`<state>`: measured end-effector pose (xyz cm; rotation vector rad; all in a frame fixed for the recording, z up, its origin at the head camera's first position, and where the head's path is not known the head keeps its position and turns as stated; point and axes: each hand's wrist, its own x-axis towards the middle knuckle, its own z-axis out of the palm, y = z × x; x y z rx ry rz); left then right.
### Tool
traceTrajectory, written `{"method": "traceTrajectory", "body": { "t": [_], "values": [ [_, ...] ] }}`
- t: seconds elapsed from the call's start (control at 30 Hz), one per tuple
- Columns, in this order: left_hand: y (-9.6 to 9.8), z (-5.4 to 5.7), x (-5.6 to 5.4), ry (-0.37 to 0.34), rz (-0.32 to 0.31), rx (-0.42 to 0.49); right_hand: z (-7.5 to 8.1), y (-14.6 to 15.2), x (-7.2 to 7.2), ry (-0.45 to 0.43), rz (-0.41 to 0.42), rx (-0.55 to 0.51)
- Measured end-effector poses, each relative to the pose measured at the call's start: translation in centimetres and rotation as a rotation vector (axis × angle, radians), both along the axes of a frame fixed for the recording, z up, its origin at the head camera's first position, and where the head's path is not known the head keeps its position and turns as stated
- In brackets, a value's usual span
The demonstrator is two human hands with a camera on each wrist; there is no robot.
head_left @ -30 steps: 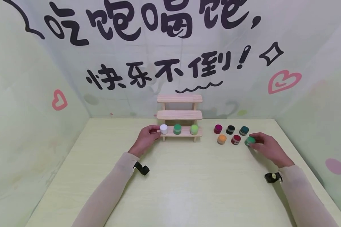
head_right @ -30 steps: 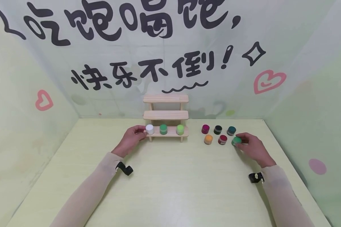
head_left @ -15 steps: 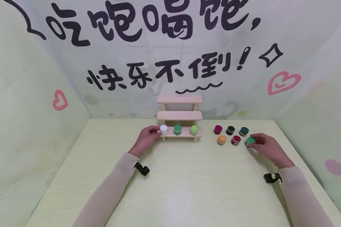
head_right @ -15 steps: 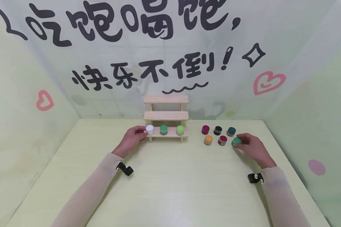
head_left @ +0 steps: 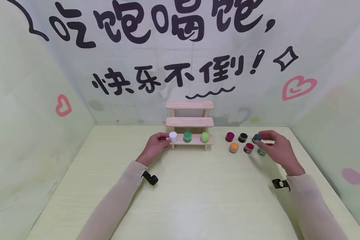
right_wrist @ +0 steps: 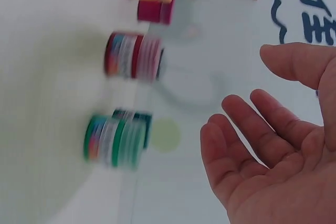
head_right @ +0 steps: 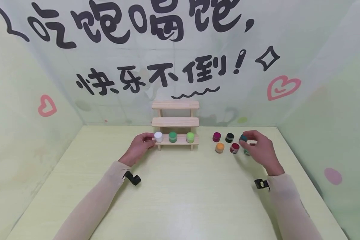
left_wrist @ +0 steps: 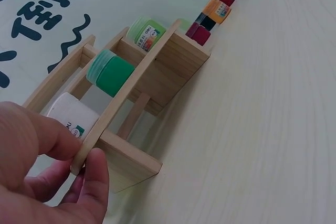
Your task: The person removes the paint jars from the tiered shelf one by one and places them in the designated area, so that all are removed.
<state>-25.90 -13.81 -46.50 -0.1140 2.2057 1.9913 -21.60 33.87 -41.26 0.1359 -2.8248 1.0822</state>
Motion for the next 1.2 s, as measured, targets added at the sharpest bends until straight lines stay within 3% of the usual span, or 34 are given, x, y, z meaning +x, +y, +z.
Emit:
{"method": "traceTrajectory", "body": {
  "t": [0.23,0.6,0.97,1.2],
  "values": [
    [-0.1,0.1,0.2,0.002,0.000,-0.004,0.8,-4.4,-1.1,-0.035,0.084,-0.049],
    [0.0,0.3,0.2,0.001,0.004,-0.001,0.4,-9.4,-3.6,-0.040,0.195,-0.076],
    [-0.1,0.0,0.2,-0.019,0.004,-0.017,-0.2,-12.9,-4.1,0.005,0.254,-0.085],
    [-0.3,0.0,0.1,-0.004,-0.008,-0.005,-0.4,-14.8,-4.3,-0.026,0.291,-0.154]
  ]
}}
